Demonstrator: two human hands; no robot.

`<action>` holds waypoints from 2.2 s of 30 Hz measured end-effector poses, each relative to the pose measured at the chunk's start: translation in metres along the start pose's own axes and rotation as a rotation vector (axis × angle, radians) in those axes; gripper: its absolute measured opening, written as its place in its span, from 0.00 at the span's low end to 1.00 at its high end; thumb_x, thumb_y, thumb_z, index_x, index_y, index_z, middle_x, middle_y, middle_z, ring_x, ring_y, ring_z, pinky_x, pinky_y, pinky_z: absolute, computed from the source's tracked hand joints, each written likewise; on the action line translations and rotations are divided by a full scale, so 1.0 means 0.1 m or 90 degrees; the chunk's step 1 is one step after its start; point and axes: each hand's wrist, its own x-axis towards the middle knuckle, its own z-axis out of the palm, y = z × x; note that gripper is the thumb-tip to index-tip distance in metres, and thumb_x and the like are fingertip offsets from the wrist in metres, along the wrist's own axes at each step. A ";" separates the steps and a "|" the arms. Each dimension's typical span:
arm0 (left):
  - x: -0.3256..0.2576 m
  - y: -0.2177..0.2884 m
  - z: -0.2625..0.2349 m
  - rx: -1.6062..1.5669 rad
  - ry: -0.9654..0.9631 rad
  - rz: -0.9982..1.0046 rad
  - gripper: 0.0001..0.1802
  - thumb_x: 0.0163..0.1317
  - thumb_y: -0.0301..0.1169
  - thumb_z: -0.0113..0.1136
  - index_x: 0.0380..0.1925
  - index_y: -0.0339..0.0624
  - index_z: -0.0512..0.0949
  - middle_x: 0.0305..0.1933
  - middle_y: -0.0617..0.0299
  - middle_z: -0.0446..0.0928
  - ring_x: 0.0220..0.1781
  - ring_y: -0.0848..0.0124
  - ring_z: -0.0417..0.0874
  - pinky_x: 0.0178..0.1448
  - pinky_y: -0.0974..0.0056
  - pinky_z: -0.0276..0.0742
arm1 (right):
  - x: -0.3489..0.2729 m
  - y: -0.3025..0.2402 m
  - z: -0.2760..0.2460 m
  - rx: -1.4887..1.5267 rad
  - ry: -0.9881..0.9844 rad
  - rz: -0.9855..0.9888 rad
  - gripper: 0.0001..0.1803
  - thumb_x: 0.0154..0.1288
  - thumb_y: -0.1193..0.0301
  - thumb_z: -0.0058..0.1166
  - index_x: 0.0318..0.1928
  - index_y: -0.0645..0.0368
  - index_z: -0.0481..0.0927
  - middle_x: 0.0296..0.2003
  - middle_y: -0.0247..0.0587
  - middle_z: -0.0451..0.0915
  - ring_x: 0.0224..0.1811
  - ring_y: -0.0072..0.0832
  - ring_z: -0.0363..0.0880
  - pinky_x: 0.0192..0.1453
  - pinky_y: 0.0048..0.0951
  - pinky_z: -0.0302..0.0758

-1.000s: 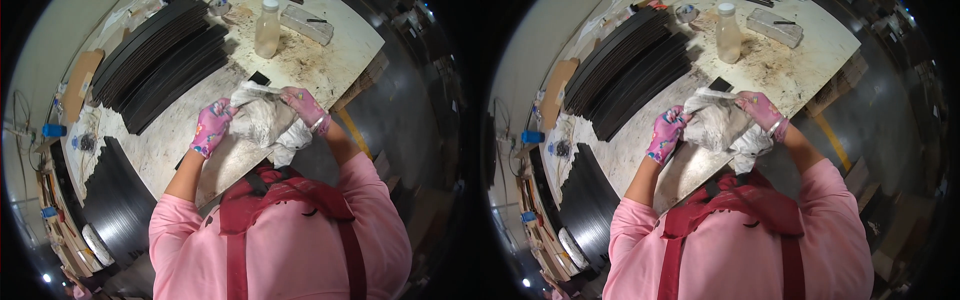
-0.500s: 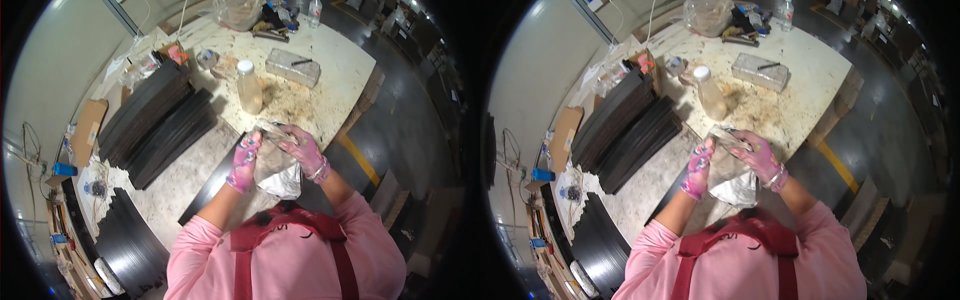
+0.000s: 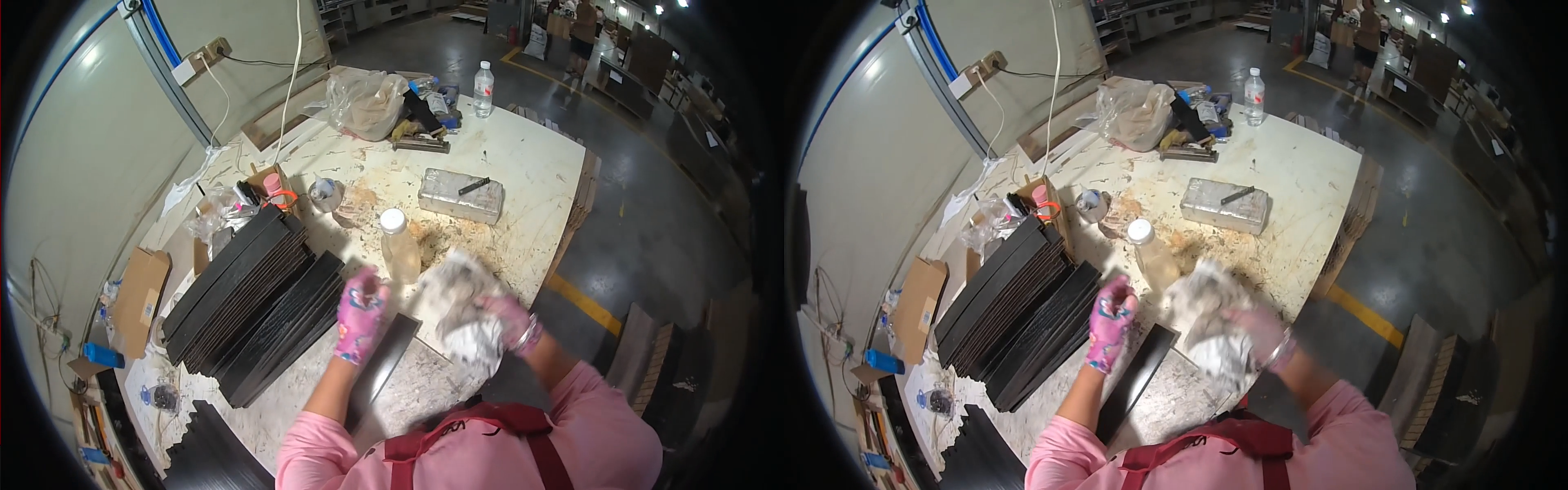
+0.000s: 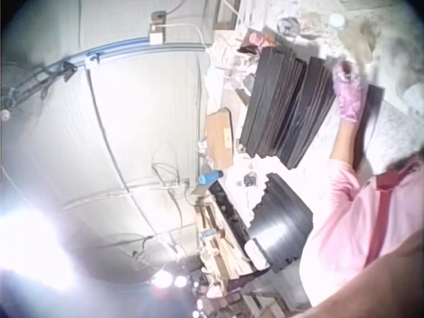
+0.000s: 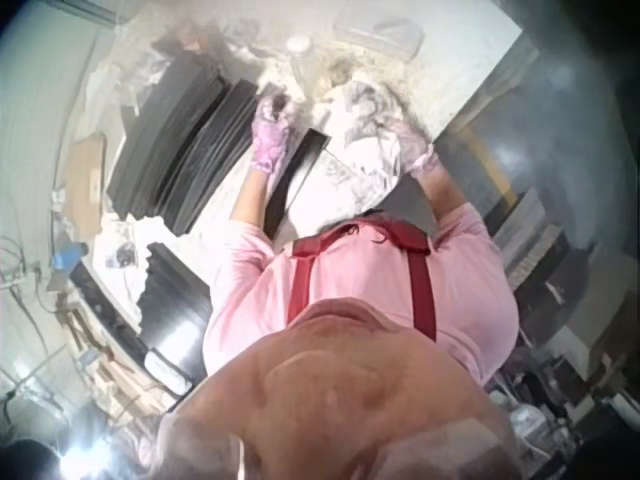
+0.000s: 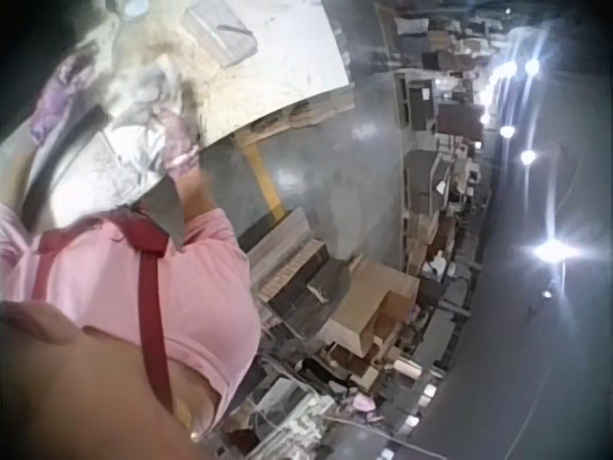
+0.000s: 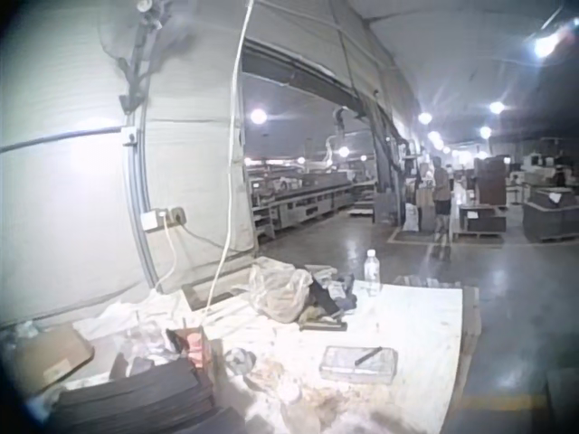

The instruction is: The person wipes long black slats with a cloth, handling the slats one at a time and applying liquid from a bottle onto the cloth as needed.

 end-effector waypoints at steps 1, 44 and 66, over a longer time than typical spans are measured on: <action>0.12 -0.10 -0.11 0.029 0.007 0.040 0.33 0.55 0.25 0.67 0.62 0.41 0.67 0.58 0.52 0.72 0.57 0.62 0.76 0.65 0.63 0.71 | 0.04 -0.24 0.10 0.008 0.007 -0.044 0.23 0.67 0.81 0.46 0.63 0.58 0.68 0.46 0.43 0.81 0.47 0.31 0.82 0.53 0.32 0.79; 0.28 1.29 -0.15 1.001 -0.259 0.556 0.33 0.43 0.26 0.62 0.56 0.49 0.72 0.42 0.55 0.75 0.43 0.56 0.78 0.45 0.53 0.74 | -0.09 0.21 -0.49 -0.100 0.055 -0.068 0.41 0.59 0.85 0.56 0.72 0.59 0.54 0.58 0.39 0.73 0.53 0.24 0.76 0.57 0.24 0.74; 0.53 0.57 0.06 0.733 -0.332 0.298 0.41 0.42 0.32 0.74 0.61 0.54 0.70 0.52 0.53 0.73 0.53 0.54 0.77 0.55 0.54 0.77 | 0.03 0.20 -0.56 0.094 -0.043 -0.013 0.32 0.61 0.86 0.49 0.66 0.60 0.62 0.55 0.43 0.74 0.56 0.32 0.76 0.58 0.32 0.76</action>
